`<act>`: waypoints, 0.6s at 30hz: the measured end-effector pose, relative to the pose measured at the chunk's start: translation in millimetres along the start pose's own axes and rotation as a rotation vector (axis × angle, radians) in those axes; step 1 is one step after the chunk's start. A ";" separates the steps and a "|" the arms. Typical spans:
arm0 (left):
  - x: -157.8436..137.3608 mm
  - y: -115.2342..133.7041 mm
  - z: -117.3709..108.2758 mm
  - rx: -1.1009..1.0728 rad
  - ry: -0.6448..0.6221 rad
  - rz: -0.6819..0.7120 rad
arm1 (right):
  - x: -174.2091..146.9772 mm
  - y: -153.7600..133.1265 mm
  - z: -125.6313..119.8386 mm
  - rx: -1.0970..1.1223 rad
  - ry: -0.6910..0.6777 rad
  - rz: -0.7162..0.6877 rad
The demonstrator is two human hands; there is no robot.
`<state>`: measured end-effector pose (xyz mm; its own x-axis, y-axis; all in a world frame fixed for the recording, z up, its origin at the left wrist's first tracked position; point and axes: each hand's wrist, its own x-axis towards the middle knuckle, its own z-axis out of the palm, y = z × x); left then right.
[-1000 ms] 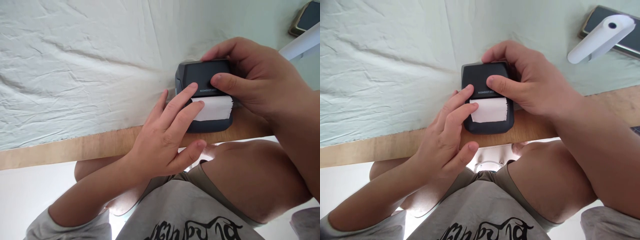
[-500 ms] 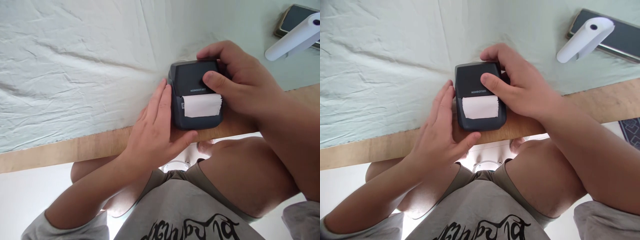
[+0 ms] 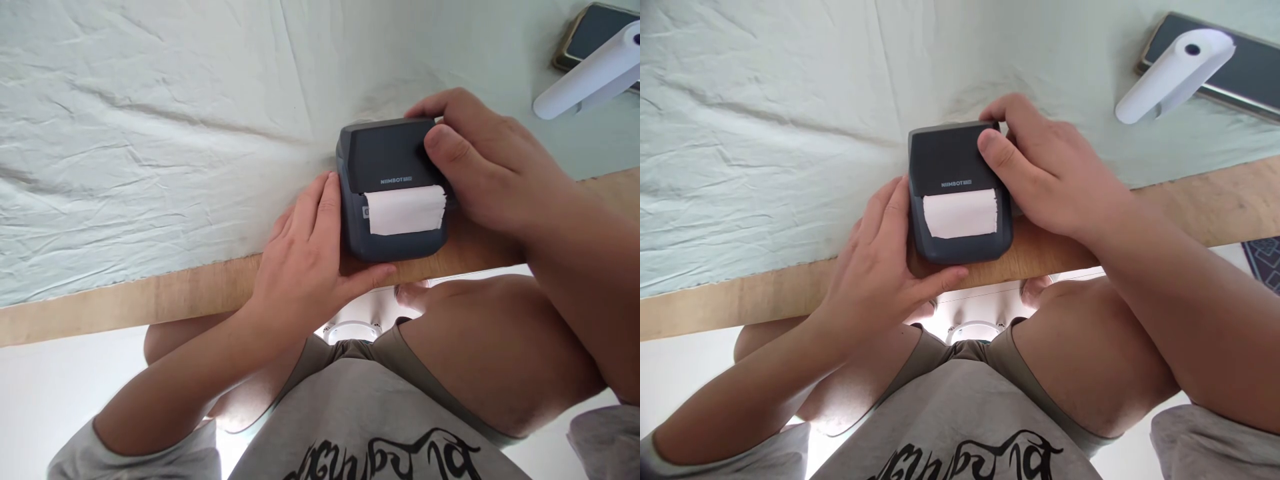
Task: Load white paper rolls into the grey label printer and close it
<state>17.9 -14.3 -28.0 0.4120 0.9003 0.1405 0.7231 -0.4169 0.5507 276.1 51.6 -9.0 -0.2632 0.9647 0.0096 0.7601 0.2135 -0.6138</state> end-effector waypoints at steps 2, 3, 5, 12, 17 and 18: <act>0.2 -0.5 1.3 -0.010 0.018 0.012 | 0.1 0.9 -0.1 0.004 0.003 -0.011; 0.4 -0.8 1.8 -0.010 0.025 0.018 | 0.1 1.3 -0.5 0.006 0.006 -0.011; 1.0 -1.5 2.2 -0.004 0.028 0.019 | -0.1 1.8 -2.3 0.001 0.000 -0.005; 6.5 6.2 -4.7 0.007 -0.025 -0.095 | 2.4 1.5 -9.5 -0.148 -0.151 -0.043; 11.5 17.0 -9.1 0.065 -0.033 -0.163 | 2.8 -1.3 -10.8 -0.179 -0.239 -0.008; 12.0 17.5 -9.1 0.070 -0.028 -0.158 | 2.5 -2.1 -11.0 -0.174 -0.256 -0.014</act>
<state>30.4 -9.7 -9.1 0.3049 0.9518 0.0335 0.8163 -0.2792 0.5056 280.4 55.3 0.9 -0.3991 0.8958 -0.1959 0.8399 0.2714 -0.4701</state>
